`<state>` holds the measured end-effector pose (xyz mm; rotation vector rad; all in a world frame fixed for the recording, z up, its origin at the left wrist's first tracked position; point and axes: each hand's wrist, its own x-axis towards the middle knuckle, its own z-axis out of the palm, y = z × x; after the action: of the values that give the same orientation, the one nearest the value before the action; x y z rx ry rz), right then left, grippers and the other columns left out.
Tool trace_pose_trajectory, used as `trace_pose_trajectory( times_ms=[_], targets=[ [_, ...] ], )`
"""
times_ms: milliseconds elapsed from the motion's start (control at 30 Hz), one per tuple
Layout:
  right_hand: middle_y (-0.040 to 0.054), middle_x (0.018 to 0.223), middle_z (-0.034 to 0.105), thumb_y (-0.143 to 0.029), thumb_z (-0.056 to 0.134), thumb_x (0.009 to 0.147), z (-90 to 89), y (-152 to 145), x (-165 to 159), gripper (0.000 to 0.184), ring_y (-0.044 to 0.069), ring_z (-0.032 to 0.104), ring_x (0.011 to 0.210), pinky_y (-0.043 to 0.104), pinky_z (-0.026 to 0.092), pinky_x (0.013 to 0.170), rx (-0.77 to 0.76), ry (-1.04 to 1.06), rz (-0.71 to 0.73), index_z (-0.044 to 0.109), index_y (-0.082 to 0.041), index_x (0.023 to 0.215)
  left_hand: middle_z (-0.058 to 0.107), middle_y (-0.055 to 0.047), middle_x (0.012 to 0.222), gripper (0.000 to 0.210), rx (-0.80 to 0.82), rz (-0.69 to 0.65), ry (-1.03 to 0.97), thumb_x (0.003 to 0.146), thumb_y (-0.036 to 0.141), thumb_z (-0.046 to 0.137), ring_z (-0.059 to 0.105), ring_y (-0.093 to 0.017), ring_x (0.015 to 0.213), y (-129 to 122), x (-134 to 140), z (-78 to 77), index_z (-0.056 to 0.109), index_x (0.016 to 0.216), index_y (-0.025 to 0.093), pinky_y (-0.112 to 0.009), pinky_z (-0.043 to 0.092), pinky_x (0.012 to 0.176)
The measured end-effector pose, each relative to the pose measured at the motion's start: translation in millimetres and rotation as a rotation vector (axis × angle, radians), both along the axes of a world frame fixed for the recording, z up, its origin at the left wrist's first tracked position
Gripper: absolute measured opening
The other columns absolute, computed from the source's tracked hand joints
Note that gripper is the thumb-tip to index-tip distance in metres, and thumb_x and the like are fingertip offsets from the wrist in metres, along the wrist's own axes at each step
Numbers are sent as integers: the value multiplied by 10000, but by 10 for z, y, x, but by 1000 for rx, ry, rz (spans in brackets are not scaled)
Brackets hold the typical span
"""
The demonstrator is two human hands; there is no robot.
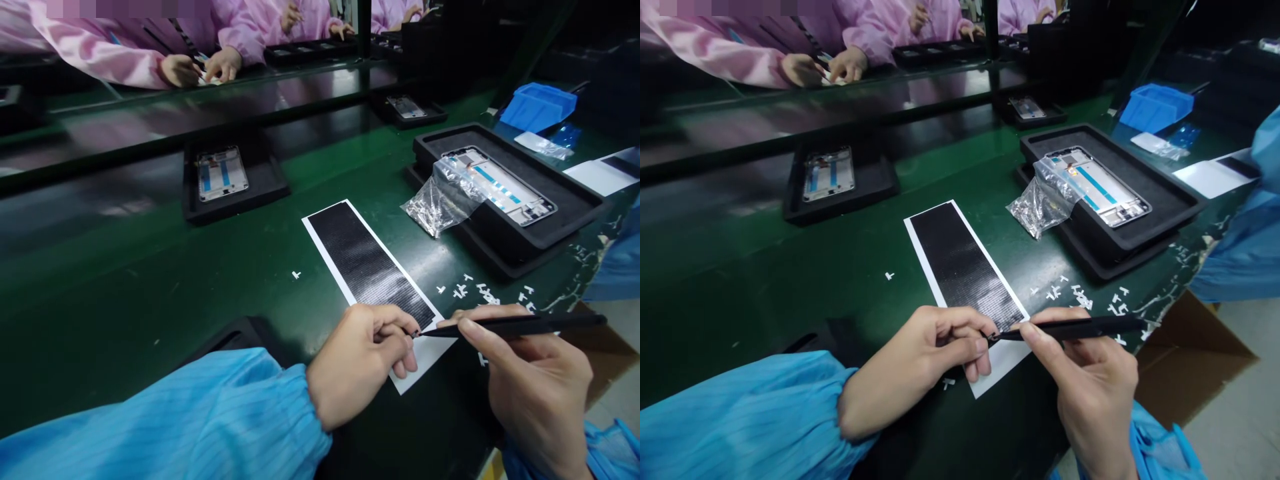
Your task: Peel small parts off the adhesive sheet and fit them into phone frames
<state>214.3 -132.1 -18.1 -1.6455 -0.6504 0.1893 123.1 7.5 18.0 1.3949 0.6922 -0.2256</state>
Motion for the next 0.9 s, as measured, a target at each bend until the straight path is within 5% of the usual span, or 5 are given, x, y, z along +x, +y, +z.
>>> trace_pose_trajectory(
  times_ms=[900],
  targets=[
    [-86,790,674,-242,683,780,10,-5,5,75,88,624,703,138,482,538,-50,-68,2,680,-314,760,597,5,569,143,19,-27,-11,789,18,482,508,-101,544,-10,-10,-2,600,787,100,-216,416,583]
  ],
)
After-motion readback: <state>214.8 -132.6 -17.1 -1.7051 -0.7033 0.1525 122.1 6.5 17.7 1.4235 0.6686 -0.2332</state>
